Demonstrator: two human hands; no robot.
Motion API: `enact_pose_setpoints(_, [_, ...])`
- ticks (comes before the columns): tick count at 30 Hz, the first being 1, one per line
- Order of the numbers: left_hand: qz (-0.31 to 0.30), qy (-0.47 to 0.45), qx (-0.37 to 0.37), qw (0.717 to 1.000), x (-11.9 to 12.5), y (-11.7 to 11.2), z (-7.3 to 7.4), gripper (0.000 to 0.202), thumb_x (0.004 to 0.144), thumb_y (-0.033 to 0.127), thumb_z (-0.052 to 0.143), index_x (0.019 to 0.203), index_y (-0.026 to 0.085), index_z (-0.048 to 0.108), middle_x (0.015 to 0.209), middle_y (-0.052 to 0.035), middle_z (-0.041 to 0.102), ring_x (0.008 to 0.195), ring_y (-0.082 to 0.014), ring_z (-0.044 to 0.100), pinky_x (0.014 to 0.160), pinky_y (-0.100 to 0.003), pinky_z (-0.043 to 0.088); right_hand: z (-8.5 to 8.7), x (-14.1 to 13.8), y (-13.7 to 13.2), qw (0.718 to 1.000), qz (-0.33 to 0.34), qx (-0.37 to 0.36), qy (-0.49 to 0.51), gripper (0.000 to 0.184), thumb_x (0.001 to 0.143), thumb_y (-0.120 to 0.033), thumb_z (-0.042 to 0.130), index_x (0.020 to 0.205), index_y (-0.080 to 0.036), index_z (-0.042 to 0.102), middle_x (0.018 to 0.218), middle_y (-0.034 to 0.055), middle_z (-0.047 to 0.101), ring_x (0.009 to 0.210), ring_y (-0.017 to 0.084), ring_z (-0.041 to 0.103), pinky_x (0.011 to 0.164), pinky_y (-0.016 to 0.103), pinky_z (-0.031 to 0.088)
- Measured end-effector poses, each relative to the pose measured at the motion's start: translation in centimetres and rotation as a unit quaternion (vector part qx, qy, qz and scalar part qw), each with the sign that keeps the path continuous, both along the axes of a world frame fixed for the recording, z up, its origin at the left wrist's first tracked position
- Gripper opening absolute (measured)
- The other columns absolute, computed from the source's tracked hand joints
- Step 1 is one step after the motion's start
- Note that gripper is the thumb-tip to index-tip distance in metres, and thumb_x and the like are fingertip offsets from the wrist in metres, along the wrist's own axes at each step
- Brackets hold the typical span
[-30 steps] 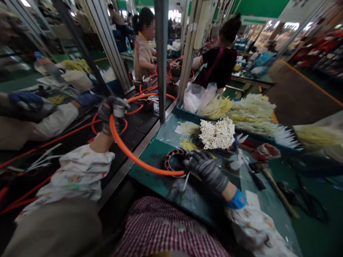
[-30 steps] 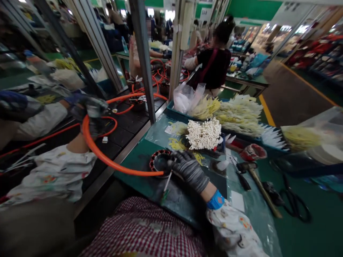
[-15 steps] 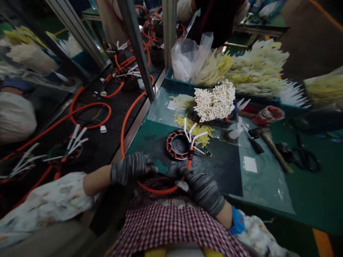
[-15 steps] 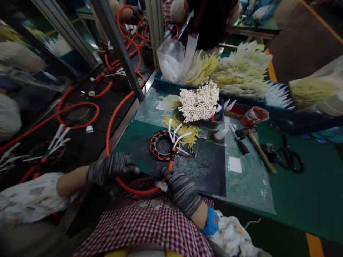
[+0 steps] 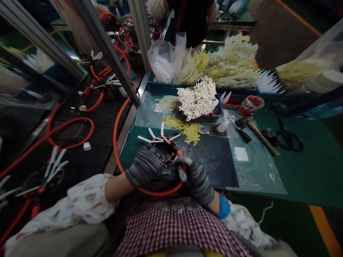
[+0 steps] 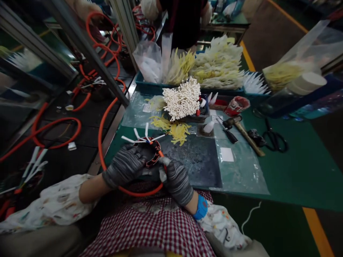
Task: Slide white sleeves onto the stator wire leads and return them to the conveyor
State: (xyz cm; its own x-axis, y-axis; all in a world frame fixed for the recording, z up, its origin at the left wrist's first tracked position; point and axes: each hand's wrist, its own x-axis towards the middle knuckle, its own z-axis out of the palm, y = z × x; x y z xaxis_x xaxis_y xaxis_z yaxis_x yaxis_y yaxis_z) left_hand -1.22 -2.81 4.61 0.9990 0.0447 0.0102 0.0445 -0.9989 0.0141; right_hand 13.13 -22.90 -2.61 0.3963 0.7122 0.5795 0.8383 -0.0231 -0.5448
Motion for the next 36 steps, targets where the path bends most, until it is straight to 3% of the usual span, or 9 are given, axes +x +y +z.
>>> enact_pose_setpoints(2, [0.028, -0.021, 0.002, 0.999, 0.1, 0.6, 1.1, 0.039, 0.107, 0.054, 0.064, 0.119, 0.021, 0.080, 0.115, -0.0151, 0.083, 0.113, -0.0379, 0.075, 0.099, -0.057, 0.061, 0.6, 1.5, 0.5, 0.999, 0.043, -0.016, -0.028, 0.040, 0.103, -0.017, 0.054, 0.138, -0.023, 0.071, 0.088, 0.0056, 0.081, 0.074, 0.021, 0.075, 0.071, 0.031, 0.062])
enact_pose_setpoints(5, [0.088, -0.079, -0.013, 0.993, 1.8, 3.0, 2.0, 0.050, 0.103, 0.064, 0.068, 0.131, 0.024, 0.075, 0.133, -0.0129, 0.079, 0.130, -0.0375, 0.069, 0.113, -0.058, 0.056, 2.1, 4.2, 1.1, 0.987, 0.118, -0.058, -0.095, 0.038, 0.106, -0.017, 0.052, 0.137, -0.022, 0.073, 0.083, 0.0035, 0.078, 0.068, 0.019, 0.068, 0.064, 0.029, 0.055])
enact_pose_setpoints(11, [0.036, -0.075, -0.198, 0.977, 5.5, 6.9, 0.4, 0.035, 0.109, 0.043, 0.060, 0.133, 0.022, 0.075, 0.129, -0.0088, 0.082, 0.128, -0.0285, 0.073, 0.128, -0.052, 0.048, 5.8, 9.6, 2.7, 0.969, 0.164, -0.131, -0.131, 0.033, 0.114, -0.025, 0.049, 0.131, -0.026, 0.077, 0.089, 0.0046, 0.076, 0.078, 0.021, 0.067, 0.071, 0.034, 0.058])
enact_pose_setpoints(16, [0.036, -0.131, -0.487, 0.863, 5.7, 7.1, -1.0, 0.047, 0.110, 0.054, 0.061, 0.137, 0.017, 0.071, 0.137, -0.0101, 0.080, 0.125, -0.0263, 0.076, 0.112, -0.043, 0.061, 4.8, 11.3, 4.3, 0.982, 0.075, -0.150, -0.081, 0.031, 0.117, -0.037, 0.053, 0.131, -0.025, 0.078, 0.114, 0.0064, 0.079, 0.109, 0.026, 0.074, 0.101, 0.049, 0.062])
enact_pose_setpoints(21, [0.003, -0.124, -0.570, 0.812, 6.0, 6.9, -1.3, 0.042, 0.106, 0.053, 0.071, 0.131, 0.020, 0.075, 0.133, -0.0103, 0.081, 0.124, -0.0284, 0.077, 0.112, -0.045, 0.063, 3.2, 9.3, 2.6, 0.984, 0.052, -0.118, -0.120, 0.036, 0.112, -0.049, 0.063, 0.139, -0.030, 0.074, 0.159, 0.0088, 0.065, 0.148, 0.035, 0.060, 0.123, 0.063, 0.050])
enact_pose_setpoints(26, [-0.033, -0.141, -0.497, 0.855, 6.3, 7.7, -1.3, 0.034, 0.110, 0.046, 0.064, 0.130, 0.020, 0.074, 0.129, -0.0127, 0.082, 0.119, -0.0278, 0.078, 0.109, -0.046, 0.063, 2.4, 7.7, 0.4, 0.985, 0.054, -0.076, -0.147, 0.032, 0.102, -0.051, 0.076, 0.127, -0.031, 0.078, 0.173, 0.0087, 0.053, 0.159, 0.038, 0.050, 0.131, 0.065, 0.044])
enact_pose_setpoints(30, [-0.053, -0.215, -0.281, 0.934, 4.9, 6.1, -0.1, 0.057, 0.098, 0.066, 0.073, 0.138, 0.025, 0.070, 0.139, -0.0133, 0.077, 0.134, -0.0349, 0.071, 0.118, -0.056, 0.054, 2.3, 7.1, -0.2, 0.991, 0.123, -0.043, 0.018, 0.022, 0.101, -0.048, 0.079, 0.108, -0.028, 0.081, 0.176, 0.0062, 0.050, 0.163, 0.037, 0.047, 0.134, 0.065, 0.042])
enact_pose_setpoints(33, [-0.066, -0.237, -0.163, 0.956, 3.4, 2.5, 0.3, 0.077, 0.088, 0.077, 0.079, 0.148, 0.031, 0.066, 0.147, -0.0112, 0.074, 0.144, -0.0413, 0.063, 0.129, -0.066, 0.039, 2.3, 6.3, -0.3, 0.968, 0.165, -0.054, 0.183, 0.019, 0.101, -0.046, 0.081, 0.103, -0.028, 0.082, 0.178, 0.0059, 0.048, 0.161, 0.036, 0.052, 0.131, 0.063, 0.048])
enact_pose_setpoints(36, [-0.045, -0.213, -0.136, 0.966, 2.7, -0.5, -0.6, 0.036, 0.104, 0.044, 0.071, 0.140, 0.036, 0.072, 0.139, -0.0049, 0.080, 0.140, -0.0354, 0.068, 0.132, -0.065, 0.036, 2.4, 5.9, -0.2, 0.941, 0.183, -0.083, 0.273, 0.019, 0.101, -0.048, 0.082, 0.108, -0.031, 0.084, 0.173, 0.0057, 0.055, 0.154, 0.035, 0.060, 0.125, 0.061, 0.056])
